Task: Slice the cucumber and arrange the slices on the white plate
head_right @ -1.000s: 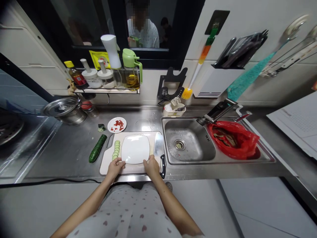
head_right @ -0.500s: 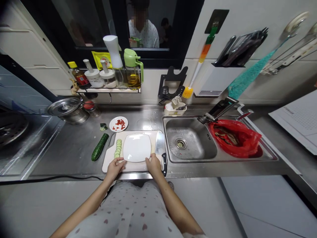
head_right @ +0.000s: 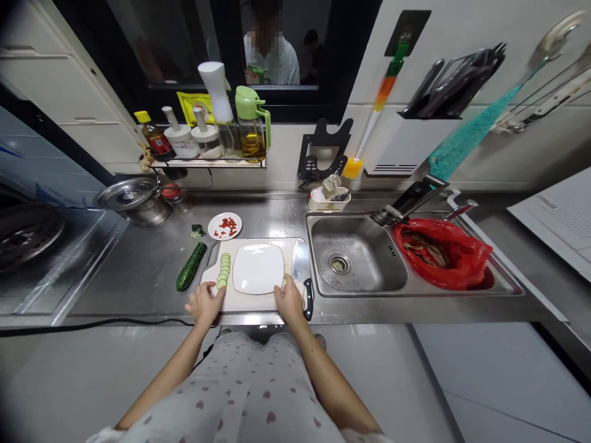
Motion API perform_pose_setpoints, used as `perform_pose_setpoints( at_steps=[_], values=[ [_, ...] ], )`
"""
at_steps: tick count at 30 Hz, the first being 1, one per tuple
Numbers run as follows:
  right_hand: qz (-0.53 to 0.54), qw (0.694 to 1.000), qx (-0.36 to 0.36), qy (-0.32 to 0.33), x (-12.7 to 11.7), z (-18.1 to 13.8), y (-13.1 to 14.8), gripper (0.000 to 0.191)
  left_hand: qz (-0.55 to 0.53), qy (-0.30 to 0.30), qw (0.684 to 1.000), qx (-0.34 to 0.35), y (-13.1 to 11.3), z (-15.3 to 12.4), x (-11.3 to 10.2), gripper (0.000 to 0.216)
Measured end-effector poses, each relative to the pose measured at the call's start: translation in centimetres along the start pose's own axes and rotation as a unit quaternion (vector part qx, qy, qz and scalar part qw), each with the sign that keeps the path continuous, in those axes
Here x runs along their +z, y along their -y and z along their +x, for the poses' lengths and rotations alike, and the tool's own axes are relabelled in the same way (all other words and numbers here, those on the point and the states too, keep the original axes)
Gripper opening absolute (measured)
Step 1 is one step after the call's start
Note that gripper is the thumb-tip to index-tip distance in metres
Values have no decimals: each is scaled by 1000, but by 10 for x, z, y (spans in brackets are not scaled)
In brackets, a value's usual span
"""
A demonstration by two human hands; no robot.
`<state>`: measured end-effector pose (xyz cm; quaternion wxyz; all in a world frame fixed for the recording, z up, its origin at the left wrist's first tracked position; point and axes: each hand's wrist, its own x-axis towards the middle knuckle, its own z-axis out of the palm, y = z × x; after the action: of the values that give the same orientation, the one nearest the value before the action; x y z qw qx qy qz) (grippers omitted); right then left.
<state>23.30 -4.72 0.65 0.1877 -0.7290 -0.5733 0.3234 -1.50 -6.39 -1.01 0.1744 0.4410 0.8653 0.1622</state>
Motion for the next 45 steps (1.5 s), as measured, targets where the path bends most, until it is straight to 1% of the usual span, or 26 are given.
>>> perform_pose_setpoints(
  at_steps=[4, 7, 11, 14, 16, 17, 19, 20, 21, 23, 25, 27, 31, 33, 34, 36, 37, 38, 40, 42, 45],
  values=[
    [3, 1000, -9, -6, 3, 0, -6, 49, 4, -1, 1000, 0, 0, 1, 3, 32],
    [2, 1000, -17, -11, 4, 1, -10, 47, -13, -12, 1000, -2, -1, 1, 4, 29],
    [2, 999, -36, -26, 3, 2, -11, 44, -65, -20, 998, 4, -1, 1, 5, 22],
    [3, 998, -57, -39, -3, 2, -5, 37, -138, -17, 990, 6, -4, 2, 4, 20],
    [1, 996, -78, -35, -8, 1, 5, 31, -217, -5, 976, 10, -9, 2, 2, 23],
    [0, 995, -92, -30, -10, 1, 10, 28, -266, 7, 964, 17, -13, 3, 0, 24],
    [8, 991, -133, -22, -15, 1, 24, 24, -364, 39, 930, 38, -24, 2, -6, 28],
    [14, 987, -158, -15, -18, 1, 32, 23, -405, 65, 910, 54, -30, 1, -10, 30],
    [19, 983, -185, -8, -20, 1, 40, 23, -436, 87, 893, 68, -37, 0, -14, 32],
    [24, 971, -238, -3, -24, 2, 55, 22, -466, 125, 872, 86, -50, -3, -24, 32],
    [23, 955, -295, 4, -28, 2, 68, 21, -476, 151, 861, 100, -62, -6, -33, 32],
    [19, 943, -332, 19, -31, 3, 79, 21, -477, 166, 856, 111, -70, -8, -39, 31],
    [11, 933, -358, 38, -31, 7, 87, 17, -471, 190, 850, 141, -80, -9, -43, 30],
    [8, 931, -363, 41, -29, 9, 87, 15, -463, 186, 853, 155, -81, -10, -42, 31],
    [7, 931, -363, 41, -29, 10, 87, 15, -459, 176, 857, 156, -81, -10, -41, 33],
    [12, 932, -361, 33, -29, 12, 85, 15, -460, 149, 864, 142, -80, -11, -40, 38],
    [17, 932, -361, 25, -30, 13, 84, 16, -463, 144, 865, 128, -79, -12, -40, 39],
    [23, 932, -361, 17, -31, 14, 84, 16, -467, 151, 864, 113, -78, -13, -40, 39],
    [38, 932, -361, 0, -34, 16, 82, 16, -471, 201, 855, 77, -76, -14, -42, 41],
    [59, 932, -357, -9, -35, 17, 82, 15, -471, 272, 839, 21, -76, -16, -44, 47],
    [86, 934, -348, -7, -37, 17, 82, 15, -479, 362, 797, -69, -79, -18, -48, 53]
  ],
)
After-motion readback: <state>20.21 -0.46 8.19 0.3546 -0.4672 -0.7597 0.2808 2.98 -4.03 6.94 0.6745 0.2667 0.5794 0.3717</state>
